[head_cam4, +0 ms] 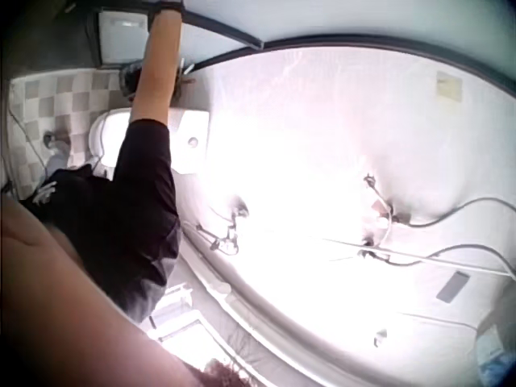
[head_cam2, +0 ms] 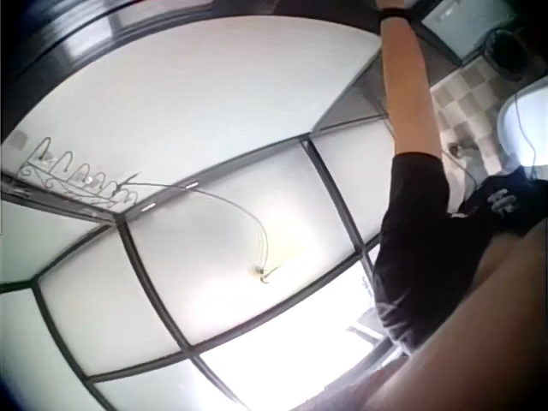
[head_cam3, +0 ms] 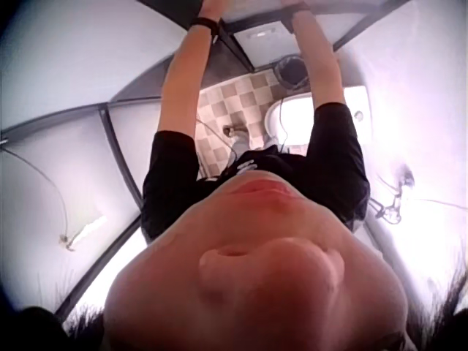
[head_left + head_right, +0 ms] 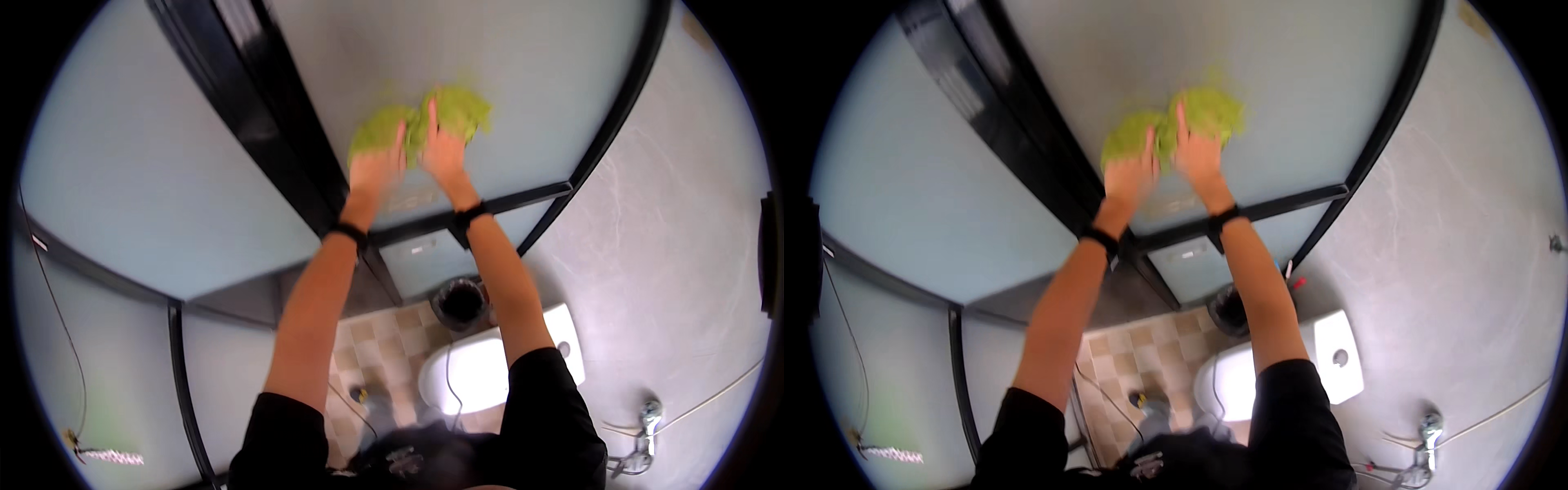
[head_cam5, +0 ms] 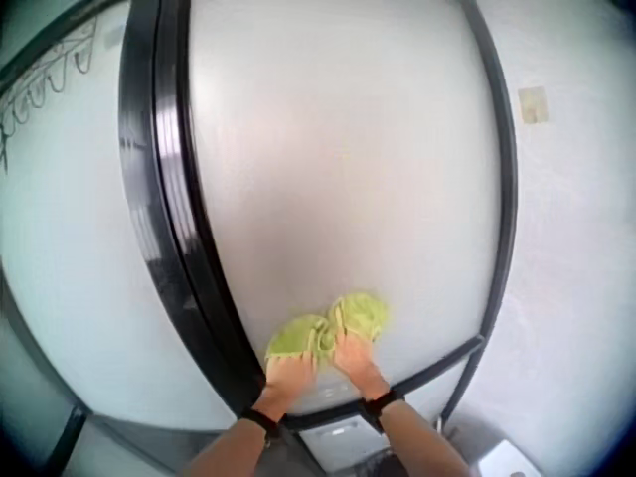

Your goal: The person wipes frosted glass partition panels and a black frame with a cloth.

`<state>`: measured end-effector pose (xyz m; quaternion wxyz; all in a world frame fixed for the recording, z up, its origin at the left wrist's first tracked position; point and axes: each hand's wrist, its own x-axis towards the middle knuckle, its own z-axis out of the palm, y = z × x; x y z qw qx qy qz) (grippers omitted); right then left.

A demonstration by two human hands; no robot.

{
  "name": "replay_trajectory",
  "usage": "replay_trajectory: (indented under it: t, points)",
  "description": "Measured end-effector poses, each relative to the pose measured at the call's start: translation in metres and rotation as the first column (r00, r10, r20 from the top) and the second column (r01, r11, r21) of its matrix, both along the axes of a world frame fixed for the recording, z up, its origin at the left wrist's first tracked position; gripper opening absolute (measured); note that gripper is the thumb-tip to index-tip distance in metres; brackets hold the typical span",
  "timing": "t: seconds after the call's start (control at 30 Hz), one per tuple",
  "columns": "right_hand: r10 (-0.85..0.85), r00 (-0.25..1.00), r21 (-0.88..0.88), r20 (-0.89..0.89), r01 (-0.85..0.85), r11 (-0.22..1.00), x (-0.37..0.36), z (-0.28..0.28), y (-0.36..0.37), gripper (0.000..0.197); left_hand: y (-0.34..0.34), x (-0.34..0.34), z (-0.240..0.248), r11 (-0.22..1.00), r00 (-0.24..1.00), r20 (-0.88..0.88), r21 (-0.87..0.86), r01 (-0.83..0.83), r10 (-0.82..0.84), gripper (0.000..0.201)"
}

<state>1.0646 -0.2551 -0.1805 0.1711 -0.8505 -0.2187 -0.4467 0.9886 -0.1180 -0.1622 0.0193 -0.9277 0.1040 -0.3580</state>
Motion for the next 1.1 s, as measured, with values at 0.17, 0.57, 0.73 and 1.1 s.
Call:
replay_trajectory:
  t: [0.17,0.57,0.73,1.1]
  points:
    - [0.057,0.984,-0.061,-0.170,-0.069,0.996,-0.022,-0.077,-0.024,0.085,0.016,-0.010,-0.069,0.967,0.971,-0.145,0.145,0.209,-0.188,0.061]
    - [0.005,0.987,0.173,0.158,-0.033,0.984,0.014,0.194,-0.046,0.081,-0.053,0.029,0.204,0.996,0.961,0.275,0.084,0.009,-0.032,0.061]
    - [-0.033,0.921,0.342,0.389,-0.111,0.933,0.058,0.274,-0.077,0.077,-0.078,0.078,0.287,0.954,0.675,0.705,0.300,-0.006,-0.218,0.062]
    - [-0.279,0.897,0.484,0.345,0.085,0.871,0.109,0.094,-0.139,0.063,-0.149,0.128,0.125,0.919,0.923,0.218,0.308,0.245,-0.318,0.060]
